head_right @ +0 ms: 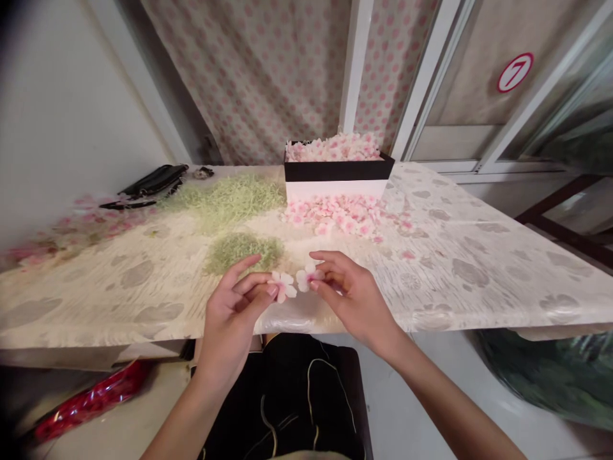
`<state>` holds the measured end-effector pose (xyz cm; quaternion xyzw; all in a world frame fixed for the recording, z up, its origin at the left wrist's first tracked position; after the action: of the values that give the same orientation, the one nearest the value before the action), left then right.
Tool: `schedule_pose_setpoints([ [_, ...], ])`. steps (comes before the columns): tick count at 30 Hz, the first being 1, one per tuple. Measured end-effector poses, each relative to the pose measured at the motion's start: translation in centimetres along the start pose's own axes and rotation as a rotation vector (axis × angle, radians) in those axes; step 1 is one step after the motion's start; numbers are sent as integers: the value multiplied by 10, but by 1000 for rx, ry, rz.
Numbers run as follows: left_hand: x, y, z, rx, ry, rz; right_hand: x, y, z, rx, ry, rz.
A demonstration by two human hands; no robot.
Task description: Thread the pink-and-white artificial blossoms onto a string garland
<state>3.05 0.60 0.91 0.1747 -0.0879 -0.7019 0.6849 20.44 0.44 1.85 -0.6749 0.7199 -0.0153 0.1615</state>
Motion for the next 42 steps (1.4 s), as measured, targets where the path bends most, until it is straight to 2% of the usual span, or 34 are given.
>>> schedule_pose_setpoints([
  [11, 18, -9, -4, 10, 14, 59, 14, 11, 8, -30, -7, -28],
  [13, 22, -11, -2, -4, 80, 73, 16, 12, 7, -33, -8, -28],
  [16, 27, -11, 3, -21, 236, 30, 20, 14, 4, -57, 6, -49],
  [20, 34, -8, 5, -102, 422, -54, 27, 21, 1, -130, 50, -143],
  [23, 37, -7, 3, -158, 506, -87, 32, 25, -2, -156, 41, -196],
  [30, 39, -6, 1, -264, 566, -108, 37, 26, -8, -213, -19, -243],
  [37, 44, -6, 0, -343, 582, -112, 39, 22, -6, -64, -52, -260],
  [40, 47, -8, 0, -342, 540, -68, 39, 23, -8, -49, -53, -214],
  [42, 50, -10, -2, -284, 437, -36, 41, 25, -10, -39, -65, -168],
])
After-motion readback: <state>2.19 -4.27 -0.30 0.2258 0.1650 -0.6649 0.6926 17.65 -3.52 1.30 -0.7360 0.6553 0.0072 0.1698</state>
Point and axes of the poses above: each hand's wrist, its own x-axis away from the middle knuckle, its own y-axis out of the palm, z = x × y, the point moved 4 cm from there along -x, towards the middle knuckle, and after that the axes turned 5 degrees about x, right-handed, at the moved point
